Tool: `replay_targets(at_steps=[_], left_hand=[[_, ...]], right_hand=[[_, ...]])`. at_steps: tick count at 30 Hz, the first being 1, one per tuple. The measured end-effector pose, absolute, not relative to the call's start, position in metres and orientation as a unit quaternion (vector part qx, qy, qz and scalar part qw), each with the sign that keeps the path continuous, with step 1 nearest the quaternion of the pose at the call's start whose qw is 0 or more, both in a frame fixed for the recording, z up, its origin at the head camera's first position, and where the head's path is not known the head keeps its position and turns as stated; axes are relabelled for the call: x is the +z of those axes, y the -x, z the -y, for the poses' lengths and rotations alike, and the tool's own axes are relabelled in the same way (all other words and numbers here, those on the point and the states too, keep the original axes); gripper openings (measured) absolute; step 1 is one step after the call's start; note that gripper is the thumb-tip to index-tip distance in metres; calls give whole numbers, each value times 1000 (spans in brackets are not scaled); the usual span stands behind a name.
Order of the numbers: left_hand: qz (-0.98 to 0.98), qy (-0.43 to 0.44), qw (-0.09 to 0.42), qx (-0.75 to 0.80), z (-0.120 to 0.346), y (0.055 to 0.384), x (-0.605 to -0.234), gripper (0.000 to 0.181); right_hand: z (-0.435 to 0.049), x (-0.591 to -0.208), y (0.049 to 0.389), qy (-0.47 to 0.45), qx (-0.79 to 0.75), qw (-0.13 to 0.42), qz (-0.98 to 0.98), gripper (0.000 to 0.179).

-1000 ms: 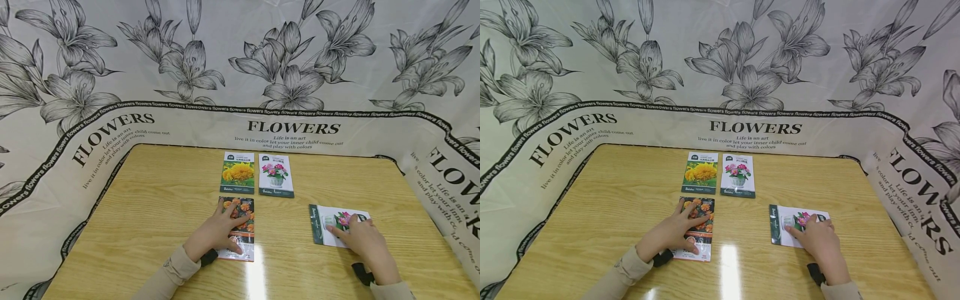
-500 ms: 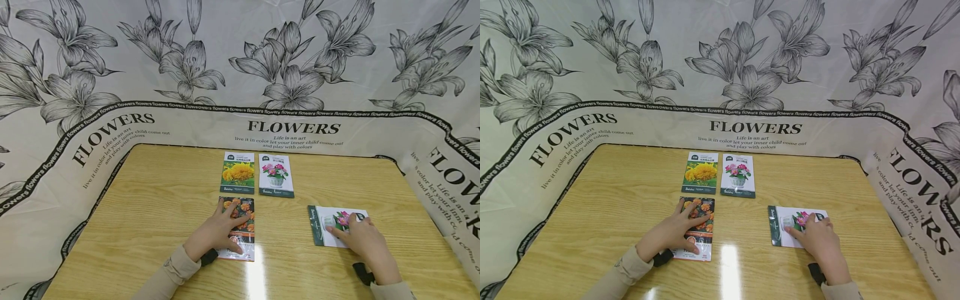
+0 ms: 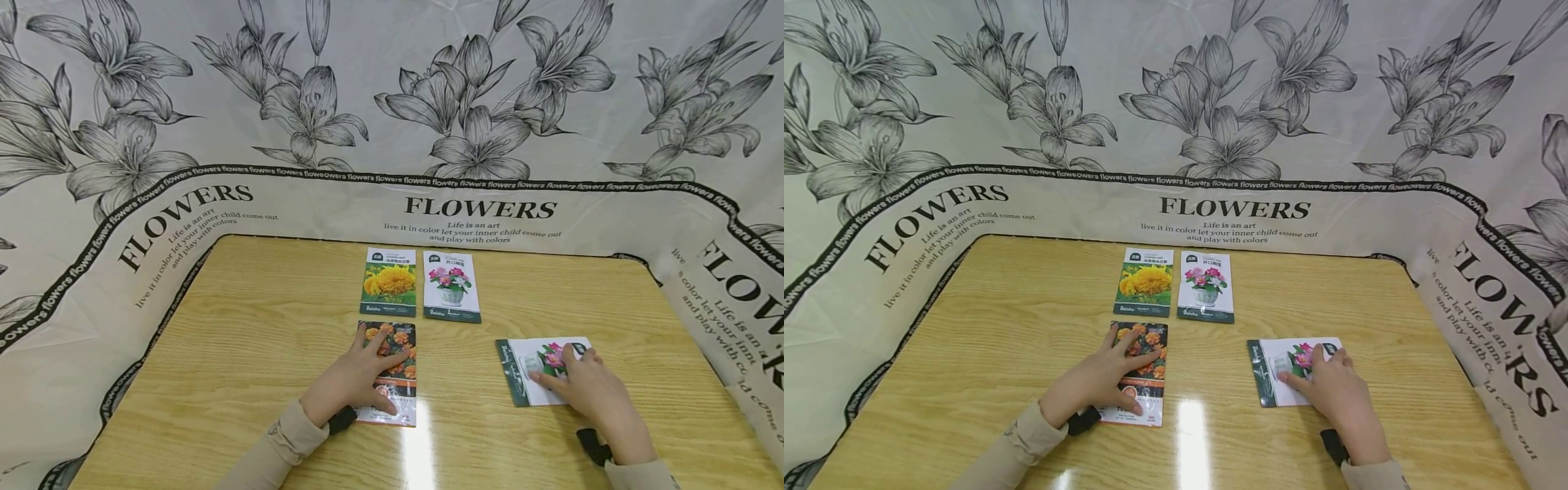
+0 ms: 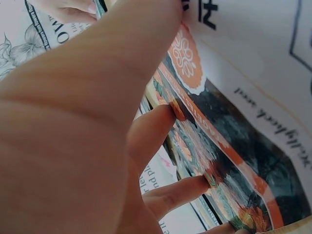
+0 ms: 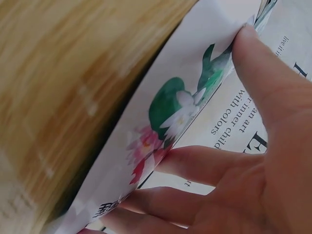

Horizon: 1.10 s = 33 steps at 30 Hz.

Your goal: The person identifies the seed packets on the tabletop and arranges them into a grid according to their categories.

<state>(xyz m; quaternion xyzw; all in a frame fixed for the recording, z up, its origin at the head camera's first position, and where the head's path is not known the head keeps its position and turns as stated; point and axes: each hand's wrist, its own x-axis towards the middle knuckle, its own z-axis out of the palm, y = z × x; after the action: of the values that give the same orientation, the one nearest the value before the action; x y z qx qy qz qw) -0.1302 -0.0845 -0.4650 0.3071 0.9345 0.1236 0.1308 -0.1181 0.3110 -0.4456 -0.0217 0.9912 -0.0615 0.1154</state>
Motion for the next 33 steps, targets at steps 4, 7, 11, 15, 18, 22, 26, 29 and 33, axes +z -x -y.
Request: replay_targets(at_steps=[4, 7, 11, 15, 18, 22, 26, 29, 33], left_hand=[[-936, -299, 134, 125, 84, 130, -465, 99], [-938, -290, 141, 128, 83, 130, -465, 98], [-938, -284, 147, 131, 83, 130, -464, 98], [-939, -279, 151, 135, 83, 130, -463, 97], [-939, -277, 152, 136, 83, 130, -463, 97], [-938, -282, 148, 135, 83, 130, -463, 97], [-937, -290, 143, 132, 83, 130, -463, 98], [-937, -292, 143, 131, 84, 130, -463, 98], [-936, -293, 142, 133, 84, 130, -463, 98]], right_hand=[[-310, -446, 119, 32, -55, 108, -992, 111], [-308, -445, 119, 36, -56, 108, -992, 109], [-306, -444, 118, 42, -67, 111, -991, 109], [-305, -444, 118, 46, -79, 117, -989, 109], [-305, -444, 117, 52, -84, 111, -989, 108], [-304, -445, 116, 64, -86, 96, -990, 106], [-303, -446, 116, 74, -92, 91, -989, 105], [-303, -447, 116, 79, -95, 89, -988, 105], [-302, -447, 117, 82, -97, 86, -988, 105]])
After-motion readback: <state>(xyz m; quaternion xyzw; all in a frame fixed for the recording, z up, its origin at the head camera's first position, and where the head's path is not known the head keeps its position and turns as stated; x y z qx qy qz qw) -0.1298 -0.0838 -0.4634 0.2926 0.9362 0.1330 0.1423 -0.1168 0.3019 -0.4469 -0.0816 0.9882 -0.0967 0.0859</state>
